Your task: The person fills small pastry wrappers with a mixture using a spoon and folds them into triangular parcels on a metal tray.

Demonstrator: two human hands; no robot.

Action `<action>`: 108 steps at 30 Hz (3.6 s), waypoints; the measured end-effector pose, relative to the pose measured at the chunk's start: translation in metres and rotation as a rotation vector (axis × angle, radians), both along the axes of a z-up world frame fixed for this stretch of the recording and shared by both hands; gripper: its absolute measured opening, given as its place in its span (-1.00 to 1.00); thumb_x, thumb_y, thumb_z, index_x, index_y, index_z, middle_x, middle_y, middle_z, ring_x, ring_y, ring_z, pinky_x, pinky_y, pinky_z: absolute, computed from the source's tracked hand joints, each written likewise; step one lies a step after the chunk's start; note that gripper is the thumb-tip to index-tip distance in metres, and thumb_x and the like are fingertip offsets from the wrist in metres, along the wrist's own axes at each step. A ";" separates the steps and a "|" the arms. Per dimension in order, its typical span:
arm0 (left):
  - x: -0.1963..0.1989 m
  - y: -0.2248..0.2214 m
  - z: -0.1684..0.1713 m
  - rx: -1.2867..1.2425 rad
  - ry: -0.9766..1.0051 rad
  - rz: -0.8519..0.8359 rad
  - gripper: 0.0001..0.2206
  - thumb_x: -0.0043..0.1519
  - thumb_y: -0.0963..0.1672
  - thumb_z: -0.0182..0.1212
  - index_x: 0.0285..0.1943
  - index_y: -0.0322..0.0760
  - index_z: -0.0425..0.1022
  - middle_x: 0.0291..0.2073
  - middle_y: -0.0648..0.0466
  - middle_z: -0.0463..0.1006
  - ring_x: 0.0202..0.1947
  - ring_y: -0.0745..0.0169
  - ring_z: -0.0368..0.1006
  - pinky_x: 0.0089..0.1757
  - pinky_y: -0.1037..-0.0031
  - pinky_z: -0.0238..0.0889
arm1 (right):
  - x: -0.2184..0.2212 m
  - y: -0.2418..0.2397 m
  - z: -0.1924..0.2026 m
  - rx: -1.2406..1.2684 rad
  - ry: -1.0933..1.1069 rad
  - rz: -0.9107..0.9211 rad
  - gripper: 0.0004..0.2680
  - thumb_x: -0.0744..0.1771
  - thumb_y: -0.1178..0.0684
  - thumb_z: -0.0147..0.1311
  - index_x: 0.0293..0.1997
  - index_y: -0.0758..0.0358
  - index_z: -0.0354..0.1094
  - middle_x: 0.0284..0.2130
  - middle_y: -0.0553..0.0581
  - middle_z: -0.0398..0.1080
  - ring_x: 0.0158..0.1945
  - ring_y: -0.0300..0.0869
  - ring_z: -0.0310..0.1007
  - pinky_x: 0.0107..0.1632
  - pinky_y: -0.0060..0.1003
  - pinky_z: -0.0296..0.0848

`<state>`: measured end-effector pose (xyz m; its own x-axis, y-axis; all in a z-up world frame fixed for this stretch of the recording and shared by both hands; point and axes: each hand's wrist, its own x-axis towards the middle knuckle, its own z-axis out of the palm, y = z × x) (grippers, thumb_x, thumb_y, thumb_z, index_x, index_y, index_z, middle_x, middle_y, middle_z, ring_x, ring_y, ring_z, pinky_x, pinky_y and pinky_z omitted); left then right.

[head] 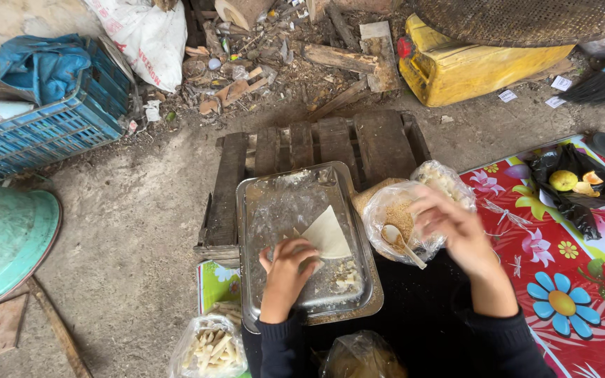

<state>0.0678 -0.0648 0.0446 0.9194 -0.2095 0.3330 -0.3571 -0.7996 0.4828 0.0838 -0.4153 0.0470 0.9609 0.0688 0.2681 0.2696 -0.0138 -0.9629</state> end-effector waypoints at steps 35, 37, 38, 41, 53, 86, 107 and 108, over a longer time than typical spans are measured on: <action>-0.011 -0.013 -0.028 0.049 -0.055 0.088 -0.75 0.16 -0.13 0.31 0.03 -0.09 0.59 0.14 0.18 0.48 0.19 0.30 0.36 0.08 -0.02 -0.06 | 0.046 0.150 0.017 -1.707 -0.279 -0.061 -0.43 0.29 0.21 0.09 0.51 -0.04 0.03 0.54 0.30 -0.35 0.54 0.21 -0.31 0.43 0.27 -0.22; -0.010 -0.014 -0.028 0.044 -0.045 0.093 -0.75 0.15 -0.13 0.32 0.02 -0.08 0.59 0.13 0.19 0.49 0.18 0.31 0.37 0.08 -0.03 -0.06 | 0.040 0.152 0.016 -1.696 -0.312 0.004 -0.41 0.28 0.22 0.10 0.52 -0.10 0.03 0.55 0.26 -0.36 0.54 0.20 -0.30 0.43 0.25 -0.22; -0.009 -0.014 -0.028 0.042 -0.046 0.091 -0.75 0.15 -0.13 0.32 0.02 -0.08 0.59 0.13 0.19 0.49 0.18 0.31 0.37 0.08 -0.02 -0.06 | 0.037 0.153 0.015 -1.728 -0.302 0.105 -0.40 0.27 0.23 0.11 0.49 -0.16 0.02 0.55 0.23 -0.39 0.54 0.20 -0.33 0.43 0.26 -0.25; -0.006 -0.013 -0.030 0.042 -0.066 0.086 -0.75 0.14 -0.12 0.34 0.01 -0.08 0.60 0.12 0.19 0.50 0.17 0.29 0.38 0.08 -0.02 -0.06 | 0.037 0.156 0.014 -1.854 -0.214 0.177 -0.28 0.23 0.19 0.16 0.58 -0.23 -0.11 0.54 0.28 -0.46 0.54 0.27 -0.37 0.39 0.30 -0.30; -0.008 -0.020 -0.025 0.030 -0.210 0.091 -0.92 0.16 -0.11 0.33 -0.21 -0.11 0.59 0.08 0.13 0.51 0.14 0.14 0.38 0.11 -0.07 -0.10 | -0.036 0.073 0.017 -1.210 -0.169 -0.588 -0.74 0.31 -0.01 0.13 0.14 0.00 0.40 -0.08 0.10 0.51 -0.13 0.00 0.55 -0.14 -0.08 0.53; -0.023 -0.008 -0.029 0.066 -0.029 0.123 -0.73 0.04 -0.05 0.44 -0.08 -0.04 0.62 -0.11 0.15 0.51 -0.02 0.14 0.40 0.08 0.00 -0.06 | -0.028 -0.001 -0.082 0.137 0.340 -0.432 -0.85 0.41 0.22 -0.09 -0.05 0.47 0.41 -0.48 0.11 0.40 -0.63 -0.33 0.16 -0.62 -0.42 0.14; -0.029 -0.010 -0.009 0.041 -0.205 0.140 -0.93 0.14 -0.10 0.35 -0.25 -0.09 0.66 -0.27 0.21 0.64 -0.08 0.22 0.48 0.20 -0.06 -0.16 | -0.056 0.111 -0.058 -0.622 -0.476 -0.342 -0.74 0.27 0.39 0.04 0.02 0.30 0.46 -0.25 0.21 0.50 -0.30 -0.10 0.53 -0.29 -0.29 0.55; -0.030 -0.010 -0.009 0.039 -0.198 0.147 -0.93 0.14 -0.10 0.35 -0.25 -0.10 0.66 -0.27 0.20 0.64 -0.08 0.21 0.48 0.20 -0.06 -0.17 | -0.057 0.109 -0.055 -0.687 -0.550 -0.345 -0.73 0.26 0.39 0.06 0.00 0.29 0.46 -0.26 0.20 0.48 -0.27 -0.06 0.53 -0.25 -0.26 0.56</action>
